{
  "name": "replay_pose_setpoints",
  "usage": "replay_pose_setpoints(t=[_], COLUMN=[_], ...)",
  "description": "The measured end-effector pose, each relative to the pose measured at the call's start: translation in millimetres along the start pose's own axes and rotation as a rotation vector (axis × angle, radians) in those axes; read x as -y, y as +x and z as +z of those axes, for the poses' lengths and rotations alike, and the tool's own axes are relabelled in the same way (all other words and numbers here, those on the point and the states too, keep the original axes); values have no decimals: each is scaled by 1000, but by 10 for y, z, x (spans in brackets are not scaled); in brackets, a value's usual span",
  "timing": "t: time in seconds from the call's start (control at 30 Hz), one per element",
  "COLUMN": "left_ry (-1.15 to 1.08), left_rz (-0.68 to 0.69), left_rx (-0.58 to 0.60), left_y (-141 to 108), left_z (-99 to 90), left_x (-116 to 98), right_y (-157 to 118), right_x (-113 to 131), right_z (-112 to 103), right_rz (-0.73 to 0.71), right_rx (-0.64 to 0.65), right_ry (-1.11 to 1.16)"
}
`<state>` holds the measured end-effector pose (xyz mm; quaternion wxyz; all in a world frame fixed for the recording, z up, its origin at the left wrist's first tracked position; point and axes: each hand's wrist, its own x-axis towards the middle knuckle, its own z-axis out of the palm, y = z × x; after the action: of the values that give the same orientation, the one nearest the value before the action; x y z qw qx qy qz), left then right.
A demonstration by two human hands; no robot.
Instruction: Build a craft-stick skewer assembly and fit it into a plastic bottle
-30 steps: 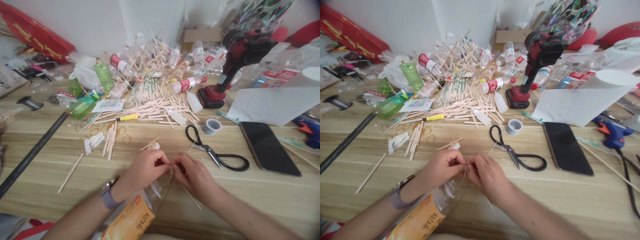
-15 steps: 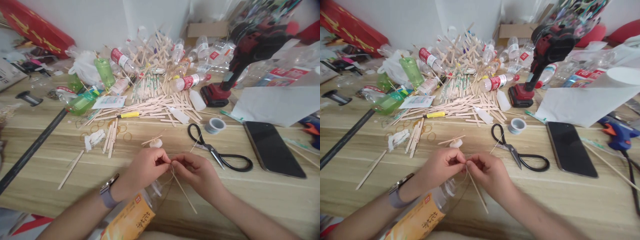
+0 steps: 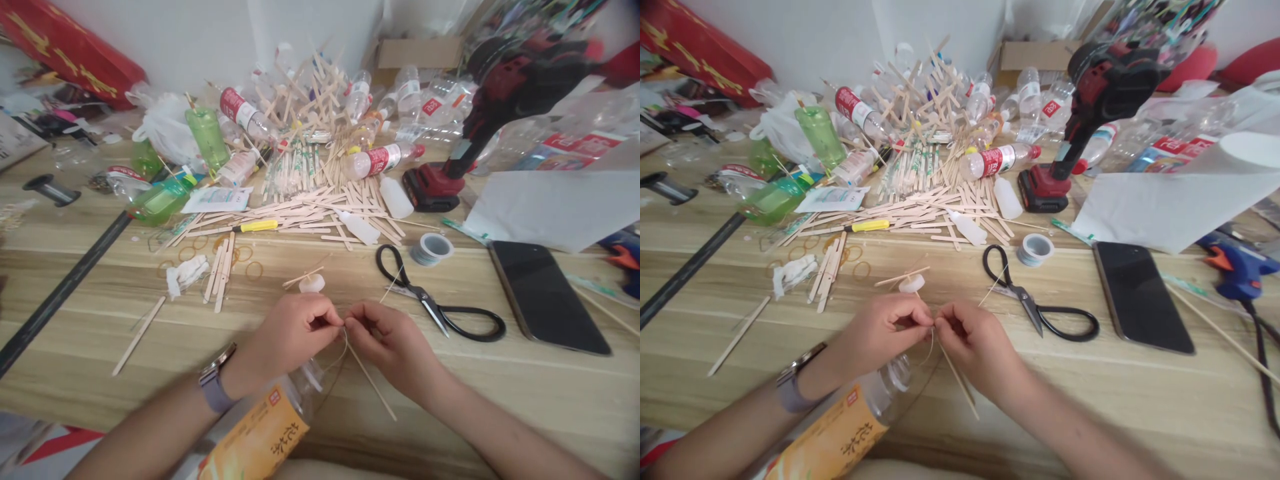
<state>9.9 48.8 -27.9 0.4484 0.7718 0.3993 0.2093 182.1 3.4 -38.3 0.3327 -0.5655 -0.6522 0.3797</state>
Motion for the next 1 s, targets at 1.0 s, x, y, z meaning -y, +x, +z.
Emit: replay_pose_setpoints(t=[1.0], left_ry=[-50], left_rz=[114], left_rx=[-11], left_y=[-19], left_z=[-44], left_x=[-53], right_y=[-51], right_x=[-2], right_z=[-3], right_rz=[-14], right_rx=[-61], right_ry=[1])
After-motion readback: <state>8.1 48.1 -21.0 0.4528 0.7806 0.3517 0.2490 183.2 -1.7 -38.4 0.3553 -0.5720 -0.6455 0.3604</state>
